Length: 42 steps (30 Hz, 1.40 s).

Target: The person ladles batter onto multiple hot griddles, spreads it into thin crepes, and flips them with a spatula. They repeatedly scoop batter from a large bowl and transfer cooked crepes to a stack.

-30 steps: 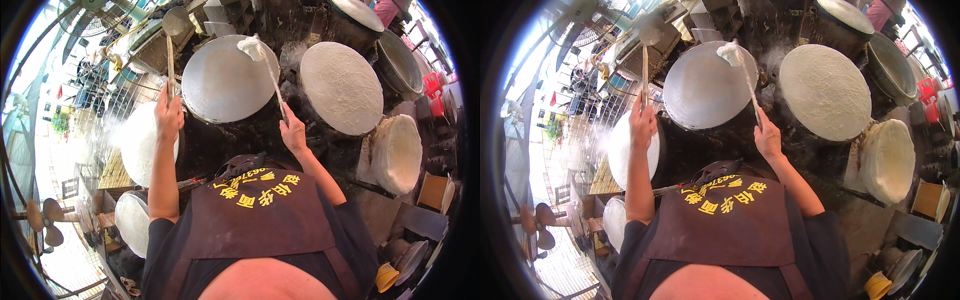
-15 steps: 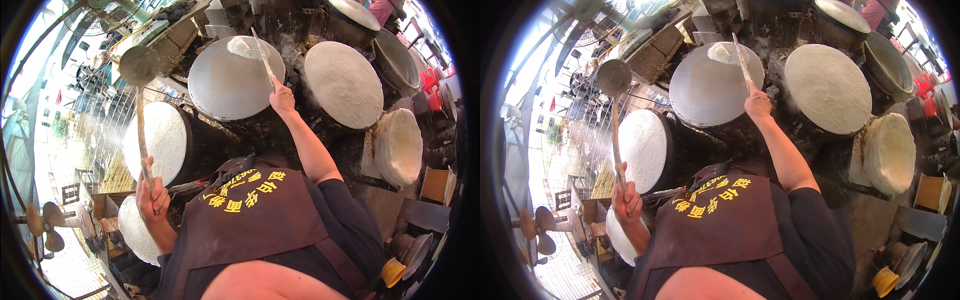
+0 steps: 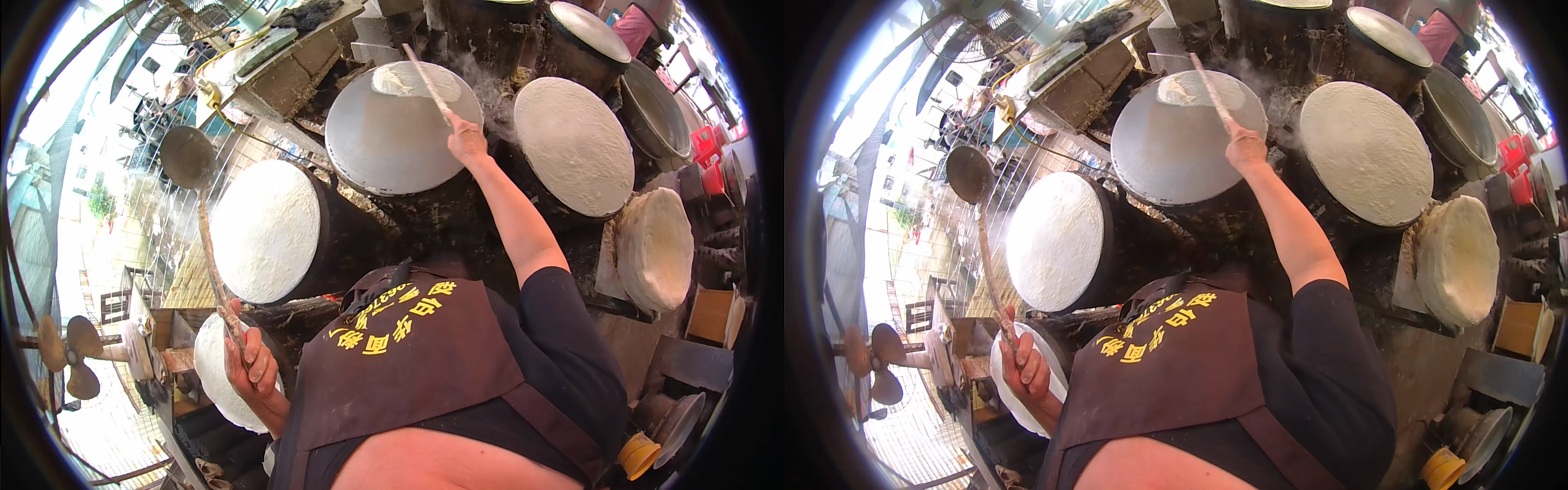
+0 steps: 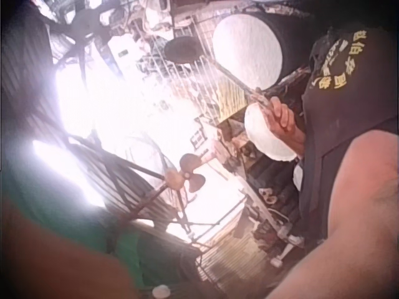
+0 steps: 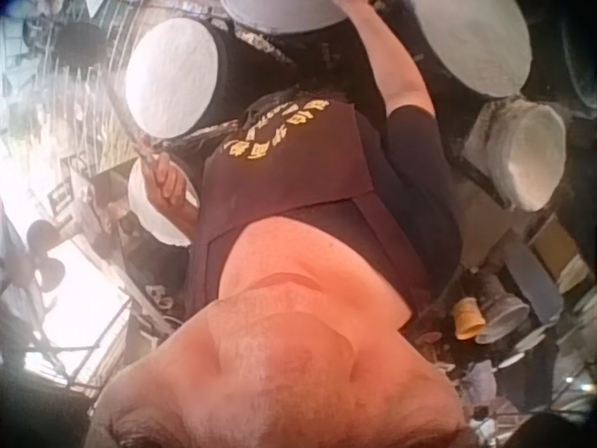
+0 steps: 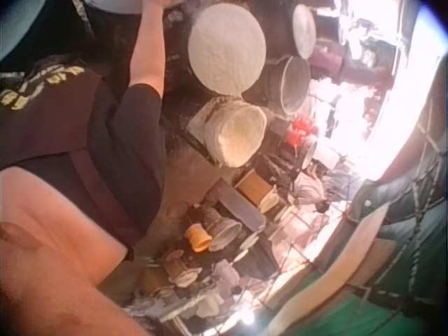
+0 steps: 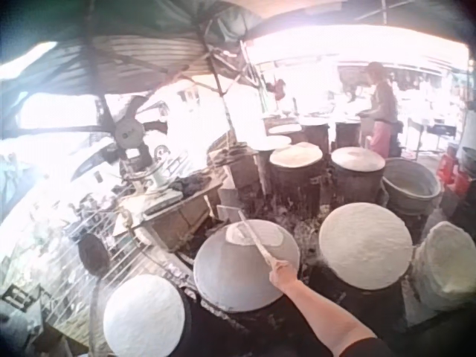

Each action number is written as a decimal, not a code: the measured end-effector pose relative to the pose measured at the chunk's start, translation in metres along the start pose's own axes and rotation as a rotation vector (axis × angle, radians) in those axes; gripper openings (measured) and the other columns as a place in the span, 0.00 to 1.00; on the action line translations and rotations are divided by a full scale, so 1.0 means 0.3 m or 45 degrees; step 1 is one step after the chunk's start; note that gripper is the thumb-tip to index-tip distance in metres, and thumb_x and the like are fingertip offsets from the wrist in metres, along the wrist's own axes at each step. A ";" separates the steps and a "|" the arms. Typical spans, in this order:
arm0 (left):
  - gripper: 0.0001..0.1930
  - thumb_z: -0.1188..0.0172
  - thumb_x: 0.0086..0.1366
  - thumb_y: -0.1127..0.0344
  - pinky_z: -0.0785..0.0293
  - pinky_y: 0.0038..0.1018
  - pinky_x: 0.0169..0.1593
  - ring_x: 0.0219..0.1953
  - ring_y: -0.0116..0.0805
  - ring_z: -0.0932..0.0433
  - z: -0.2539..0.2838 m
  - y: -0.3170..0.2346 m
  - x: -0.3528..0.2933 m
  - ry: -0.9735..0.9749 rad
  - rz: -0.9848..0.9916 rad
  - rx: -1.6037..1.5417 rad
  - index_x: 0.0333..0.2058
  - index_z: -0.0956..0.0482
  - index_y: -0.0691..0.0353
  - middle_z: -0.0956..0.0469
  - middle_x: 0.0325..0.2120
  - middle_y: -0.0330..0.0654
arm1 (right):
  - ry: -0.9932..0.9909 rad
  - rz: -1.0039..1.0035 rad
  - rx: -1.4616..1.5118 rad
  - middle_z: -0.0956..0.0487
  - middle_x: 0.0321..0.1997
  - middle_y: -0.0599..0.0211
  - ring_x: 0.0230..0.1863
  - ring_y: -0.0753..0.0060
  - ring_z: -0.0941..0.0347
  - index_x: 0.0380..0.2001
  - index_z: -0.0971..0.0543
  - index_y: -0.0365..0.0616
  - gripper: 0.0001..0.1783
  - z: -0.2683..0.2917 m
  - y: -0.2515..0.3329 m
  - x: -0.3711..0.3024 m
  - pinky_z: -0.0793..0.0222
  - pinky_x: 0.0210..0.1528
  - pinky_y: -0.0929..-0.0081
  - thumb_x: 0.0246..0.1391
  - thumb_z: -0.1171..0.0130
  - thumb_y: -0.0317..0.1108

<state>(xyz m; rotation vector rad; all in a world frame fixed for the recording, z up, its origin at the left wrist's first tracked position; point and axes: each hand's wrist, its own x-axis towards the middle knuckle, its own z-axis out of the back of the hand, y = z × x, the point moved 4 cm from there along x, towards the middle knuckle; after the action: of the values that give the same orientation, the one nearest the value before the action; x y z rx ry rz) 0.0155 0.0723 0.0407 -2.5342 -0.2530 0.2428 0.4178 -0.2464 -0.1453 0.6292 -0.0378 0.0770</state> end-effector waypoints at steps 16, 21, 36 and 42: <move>0.30 0.57 0.73 0.62 0.46 0.15 0.08 0.11 0.18 0.47 0.011 0.005 0.016 -0.019 -0.029 0.014 0.67 0.58 0.60 0.43 0.19 0.35 | 0.193 0.256 -0.073 0.21 0.42 0.52 0.43 0.48 0.24 0.56 0.29 0.62 0.31 -0.115 0.097 0.032 0.27 0.46 0.59 0.45 0.48 0.25; 0.28 0.58 0.73 0.63 0.46 0.15 0.08 0.11 0.17 0.47 -0.018 0.061 -0.010 -0.072 -0.050 -0.042 0.66 0.56 0.60 0.43 0.19 0.35 | 0.352 0.536 0.158 0.20 0.42 0.55 0.42 0.51 0.23 0.54 0.27 0.62 0.29 -0.122 0.058 -0.012 0.26 0.45 0.59 0.46 0.51 0.25; 0.27 0.58 0.73 0.63 0.53 0.13 0.07 0.10 0.15 0.52 -0.170 0.284 -0.060 -0.207 -0.140 -0.191 0.66 0.55 0.59 0.44 0.18 0.35 | 0.549 0.809 0.385 0.21 0.46 0.52 0.46 0.58 0.23 0.56 0.28 0.54 0.31 -0.019 -0.117 0.185 0.29 0.50 0.69 0.46 0.48 0.22; 0.28 0.58 0.73 0.60 0.53 0.13 0.06 0.09 0.14 0.52 -0.214 0.333 -0.049 -0.232 -0.191 -0.207 0.66 0.56 0.59 0.44 0.18 0.34 | 0.756 0.697 0.181 0.22 0.49 0.54 0.49 0.59 0.24 0.56 0.28 0.55 0.31 0.021 -0.015 0.237 0.32 0.53 0.70 0.46 0.47 0.21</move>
<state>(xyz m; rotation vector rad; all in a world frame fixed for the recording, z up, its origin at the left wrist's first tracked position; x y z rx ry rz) 0.0285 -0.0466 0.0388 -2.6386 -0.5520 0.4090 0.4890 -0.2493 -0.1387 0.7038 0.3744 0.7973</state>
